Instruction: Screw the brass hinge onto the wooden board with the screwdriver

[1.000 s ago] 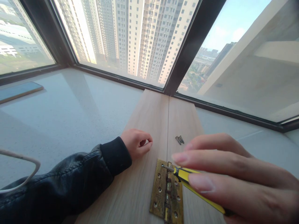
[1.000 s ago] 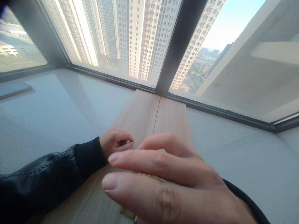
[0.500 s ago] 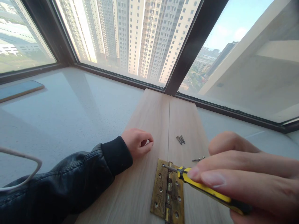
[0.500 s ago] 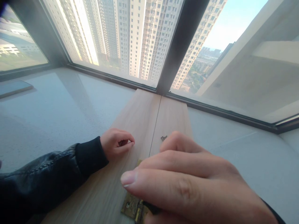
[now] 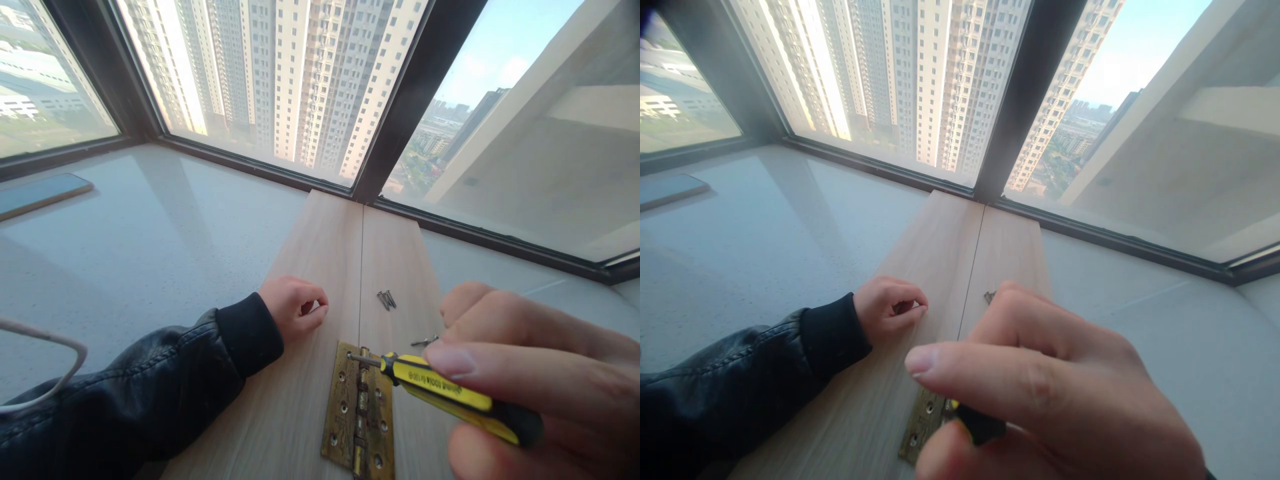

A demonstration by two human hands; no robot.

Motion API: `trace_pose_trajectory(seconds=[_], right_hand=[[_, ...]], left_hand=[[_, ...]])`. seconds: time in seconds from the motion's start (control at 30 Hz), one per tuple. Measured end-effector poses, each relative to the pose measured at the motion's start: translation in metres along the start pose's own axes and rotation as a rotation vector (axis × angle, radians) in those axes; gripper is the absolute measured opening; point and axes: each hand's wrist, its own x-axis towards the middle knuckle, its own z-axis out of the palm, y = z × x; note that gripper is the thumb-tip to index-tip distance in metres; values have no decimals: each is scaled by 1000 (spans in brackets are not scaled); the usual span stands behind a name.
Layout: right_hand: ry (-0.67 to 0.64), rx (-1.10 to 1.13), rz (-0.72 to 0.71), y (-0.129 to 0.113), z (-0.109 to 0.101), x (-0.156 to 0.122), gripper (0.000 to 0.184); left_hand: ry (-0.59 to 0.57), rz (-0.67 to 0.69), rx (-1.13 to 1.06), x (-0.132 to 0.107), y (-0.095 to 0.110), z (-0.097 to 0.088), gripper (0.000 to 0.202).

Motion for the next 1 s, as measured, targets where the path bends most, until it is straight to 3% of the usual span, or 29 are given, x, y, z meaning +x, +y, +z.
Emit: trace_pose_trajectory(seconds=[0.23, 0.33, 0.37, 0.47, 0.63, 0.83, 1.0], right_hand=[[-21, 150, 12, -12, 7, 9, 25], [6, 273, -7, -10, 9, 8, 28], [-38, 279, -28, -7, 9, 7, 31], [9, 155, -6, -2, 9, 3, 36], [67, 121, 5, -10, 17, 1, 15], [-75, 74, 52, -9, 16, -7, 29], [-76, 278, 131, -2, 12, -9, 36]], left_hand=[[-37, -11, -2, 0, 0, -1, 16], [-23, -10, 3, 0, 0, -1, 17], [-11, -11, 1, 0, 0, -1, 17], [19, -8, -5, -1, -1, 1, 17], [12, 6, -3, -1, -3, 2, 17], [-2, 7, -3, -1, -2, 1, 16], [-15, 3, 0, -1, 0, 0, 17]])
